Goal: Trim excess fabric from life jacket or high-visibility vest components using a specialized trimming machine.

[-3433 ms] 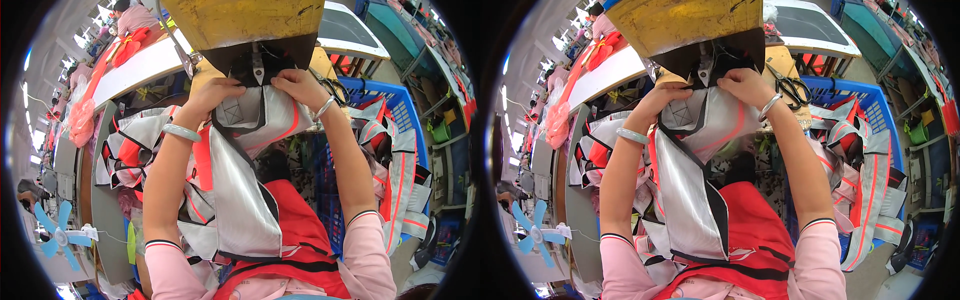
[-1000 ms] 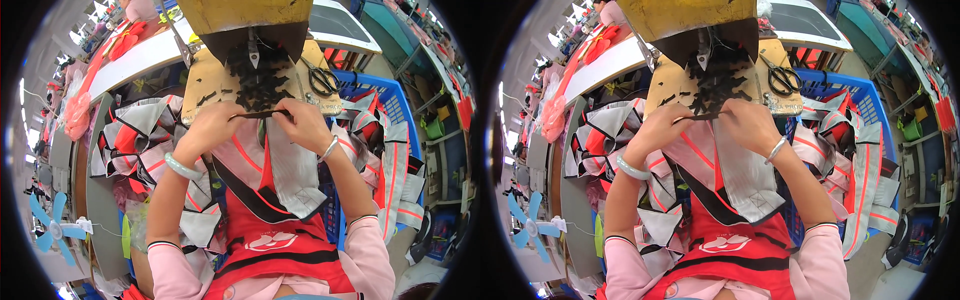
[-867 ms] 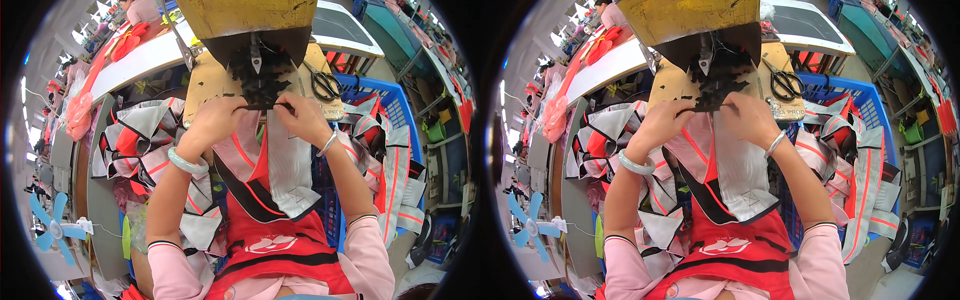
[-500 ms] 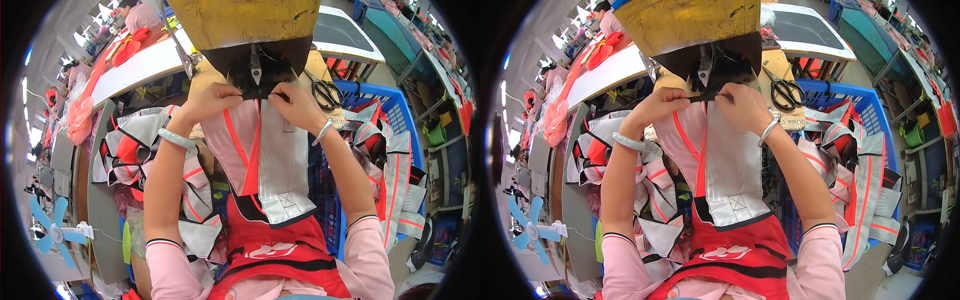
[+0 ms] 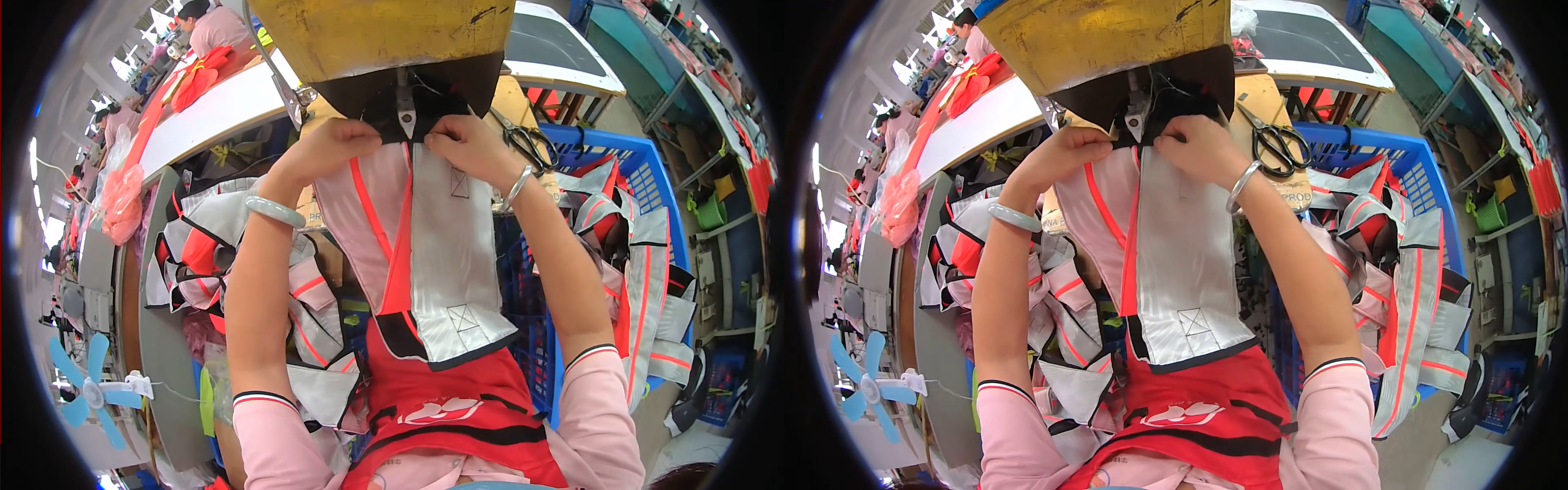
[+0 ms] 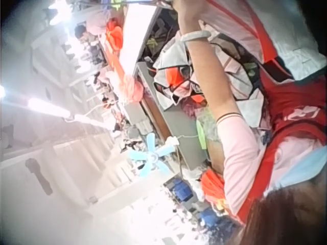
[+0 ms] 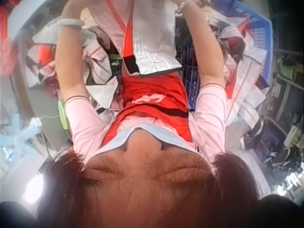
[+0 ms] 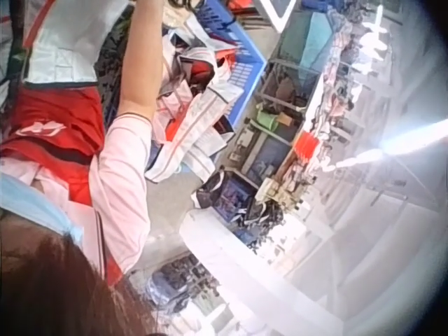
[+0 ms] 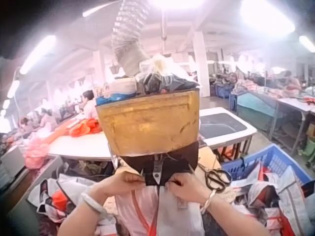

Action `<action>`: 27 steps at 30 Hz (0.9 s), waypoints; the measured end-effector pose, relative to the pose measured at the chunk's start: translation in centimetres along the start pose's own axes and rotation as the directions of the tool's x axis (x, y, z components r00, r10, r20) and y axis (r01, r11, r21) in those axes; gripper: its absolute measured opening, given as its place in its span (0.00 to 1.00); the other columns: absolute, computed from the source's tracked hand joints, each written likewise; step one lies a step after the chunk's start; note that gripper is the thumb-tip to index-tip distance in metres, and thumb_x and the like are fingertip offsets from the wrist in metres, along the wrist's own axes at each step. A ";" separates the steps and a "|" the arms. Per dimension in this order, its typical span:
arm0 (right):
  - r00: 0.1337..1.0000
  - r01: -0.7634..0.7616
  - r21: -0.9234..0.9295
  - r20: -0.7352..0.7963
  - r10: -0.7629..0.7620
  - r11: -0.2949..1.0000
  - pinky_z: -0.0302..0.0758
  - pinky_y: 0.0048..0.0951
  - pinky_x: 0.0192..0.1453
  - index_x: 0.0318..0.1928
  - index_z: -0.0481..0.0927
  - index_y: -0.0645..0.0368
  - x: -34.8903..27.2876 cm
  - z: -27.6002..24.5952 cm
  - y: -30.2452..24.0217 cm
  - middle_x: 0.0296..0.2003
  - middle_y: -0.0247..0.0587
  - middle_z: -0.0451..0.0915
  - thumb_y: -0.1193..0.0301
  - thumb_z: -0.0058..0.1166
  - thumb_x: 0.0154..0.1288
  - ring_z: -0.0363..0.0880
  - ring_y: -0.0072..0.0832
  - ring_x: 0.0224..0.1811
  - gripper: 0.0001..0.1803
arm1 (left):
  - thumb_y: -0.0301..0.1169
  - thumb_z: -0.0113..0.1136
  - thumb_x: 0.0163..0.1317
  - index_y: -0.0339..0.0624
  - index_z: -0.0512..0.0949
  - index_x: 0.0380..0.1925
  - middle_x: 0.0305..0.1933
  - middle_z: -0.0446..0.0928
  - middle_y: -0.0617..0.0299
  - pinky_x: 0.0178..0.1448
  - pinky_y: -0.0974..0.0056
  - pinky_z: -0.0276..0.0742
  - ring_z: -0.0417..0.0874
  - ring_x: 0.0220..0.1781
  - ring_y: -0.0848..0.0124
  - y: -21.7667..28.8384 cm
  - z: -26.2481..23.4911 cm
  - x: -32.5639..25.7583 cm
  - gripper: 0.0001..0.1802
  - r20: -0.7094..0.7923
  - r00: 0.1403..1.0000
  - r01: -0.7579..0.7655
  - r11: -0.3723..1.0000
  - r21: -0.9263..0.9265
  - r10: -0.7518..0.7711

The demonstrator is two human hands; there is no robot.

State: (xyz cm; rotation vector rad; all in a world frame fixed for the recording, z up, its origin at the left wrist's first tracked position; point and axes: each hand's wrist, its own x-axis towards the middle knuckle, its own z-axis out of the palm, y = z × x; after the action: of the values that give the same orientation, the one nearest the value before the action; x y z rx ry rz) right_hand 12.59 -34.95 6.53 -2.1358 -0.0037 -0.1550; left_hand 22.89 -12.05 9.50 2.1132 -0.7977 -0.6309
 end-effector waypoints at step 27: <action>0.965 0.021 -0.492 -0.219 -0.147 0.871 0.75 0.42 0.47 0.44 0.81 0.58 -11.9 -6.4 6.9 0.38 0.50 0.81 0.63 0.52 0.63 0.80 0.45 0.43 0.14 | 0.23 0.59 0.52 0.43 0.76 0.38 0.30 0.74 0.58 0.32 0.57 0.71 0.76 0.29 0.57 1.9 11.7 -13.1 0.11 -0.528 0.583 -0.151 0.721 0.677 0.618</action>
State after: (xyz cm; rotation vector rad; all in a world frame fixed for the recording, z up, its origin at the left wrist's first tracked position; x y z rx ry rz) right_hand 0.54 -43.37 2.82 -2.6067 0.1002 -0.5270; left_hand 5.67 -9.43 6.49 2.2680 -1.0107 0.8164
